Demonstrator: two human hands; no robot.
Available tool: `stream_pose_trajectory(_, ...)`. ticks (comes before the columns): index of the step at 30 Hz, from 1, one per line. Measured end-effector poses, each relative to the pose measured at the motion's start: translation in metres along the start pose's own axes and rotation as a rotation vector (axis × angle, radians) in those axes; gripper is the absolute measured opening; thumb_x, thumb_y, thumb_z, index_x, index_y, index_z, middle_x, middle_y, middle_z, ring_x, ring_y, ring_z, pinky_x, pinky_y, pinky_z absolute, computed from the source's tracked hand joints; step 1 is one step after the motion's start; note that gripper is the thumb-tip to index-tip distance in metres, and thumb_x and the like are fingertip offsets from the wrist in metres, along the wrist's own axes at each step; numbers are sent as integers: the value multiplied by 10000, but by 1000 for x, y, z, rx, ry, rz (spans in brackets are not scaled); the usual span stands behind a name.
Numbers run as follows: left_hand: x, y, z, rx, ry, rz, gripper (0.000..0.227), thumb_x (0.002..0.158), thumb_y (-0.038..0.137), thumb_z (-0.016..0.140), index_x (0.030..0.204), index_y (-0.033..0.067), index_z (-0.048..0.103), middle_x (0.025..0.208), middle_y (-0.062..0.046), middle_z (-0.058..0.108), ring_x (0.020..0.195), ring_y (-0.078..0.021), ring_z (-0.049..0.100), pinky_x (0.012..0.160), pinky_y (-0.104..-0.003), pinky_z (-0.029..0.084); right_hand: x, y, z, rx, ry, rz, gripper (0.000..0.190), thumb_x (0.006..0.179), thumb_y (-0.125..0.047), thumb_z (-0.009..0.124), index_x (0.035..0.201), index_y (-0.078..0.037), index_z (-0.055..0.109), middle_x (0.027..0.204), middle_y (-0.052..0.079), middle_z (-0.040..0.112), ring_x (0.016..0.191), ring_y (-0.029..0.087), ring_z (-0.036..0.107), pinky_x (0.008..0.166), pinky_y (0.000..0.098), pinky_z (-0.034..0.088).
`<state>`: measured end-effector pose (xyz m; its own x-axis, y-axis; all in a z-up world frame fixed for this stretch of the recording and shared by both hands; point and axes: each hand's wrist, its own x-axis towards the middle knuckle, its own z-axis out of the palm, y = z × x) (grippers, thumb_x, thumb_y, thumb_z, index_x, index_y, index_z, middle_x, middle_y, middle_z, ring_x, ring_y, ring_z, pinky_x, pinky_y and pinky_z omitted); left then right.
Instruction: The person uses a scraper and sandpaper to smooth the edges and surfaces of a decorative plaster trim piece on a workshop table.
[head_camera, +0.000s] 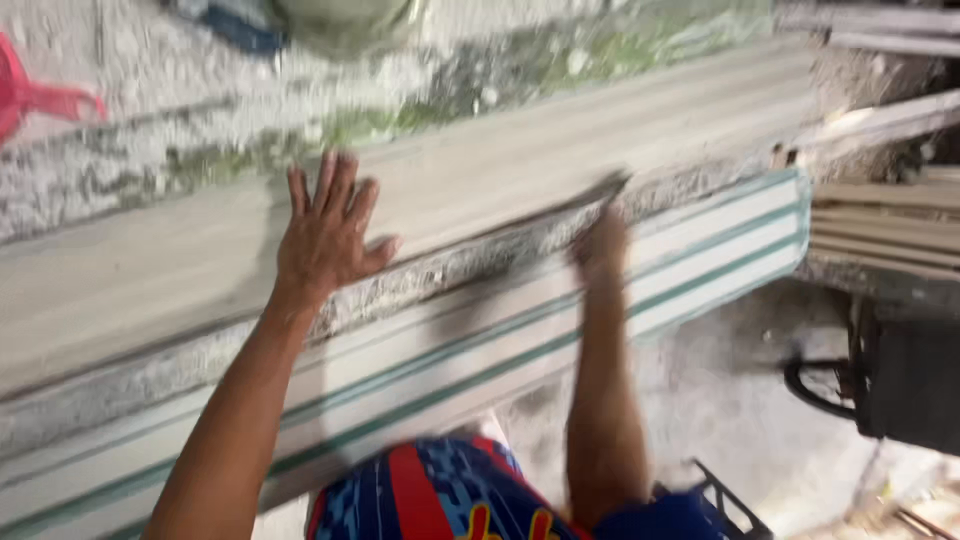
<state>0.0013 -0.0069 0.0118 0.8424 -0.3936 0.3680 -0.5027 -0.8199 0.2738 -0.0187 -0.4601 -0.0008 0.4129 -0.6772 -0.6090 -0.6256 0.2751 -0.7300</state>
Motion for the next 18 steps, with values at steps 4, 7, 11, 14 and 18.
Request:
stream_pose_trajectory(4,-11,0,10,-23,-65,-12,850,850,711,578,1403,68,633,1493,-293,563,1471,-476,423,1138,-732,268,-46,-41,18,-144,94,33,335,1056,-459,452,1136,-150,550,567,104,491,379,188,486,316,300,389)
stream_pose_trajectory(7,-6,-2,15,-19,-41,-13,847,885,723,558,1418,68,630,1524,-294,545,1492,-481,386,1146,-742,224,15,-78,-5,-137,148,22,359,1043,-437,425,931,-118,547,553,66,484,388,158,491,324,293,356)
stream_pose_trajectory(11,-8,3,2,-15,-61,-15,806,943,723,510,1405,79,657,1549,-271,533,1514,-462,372,1169,-729,211,-43,-33,32,-153,121,13,349,1068,-434,452,1110,-92,505,541,89,499,377,184,515,305,303,354)
stream_pose_trajectory(14,-9,0,7,-71,-64,-21,841,915,732,509,1419,66,611,1507,-297,552,1472,-491,425,1143,-760,219,-114,7,51,-218,8,7,552,1096,-447,461,1502,-75,428,571,143,548,387,229,573,286,334,403)
stream_pose_trajectory(18,-2,2,4,-73,-77,-47,830,916,724,500,1419,71,596,1510,-303,539,1465,-491,425,1130,-746,258,24,-56,-13,-259,76,84,501,1046,-502,386,1007,-36,566,624,68,482,491,218,556,387,357,442)
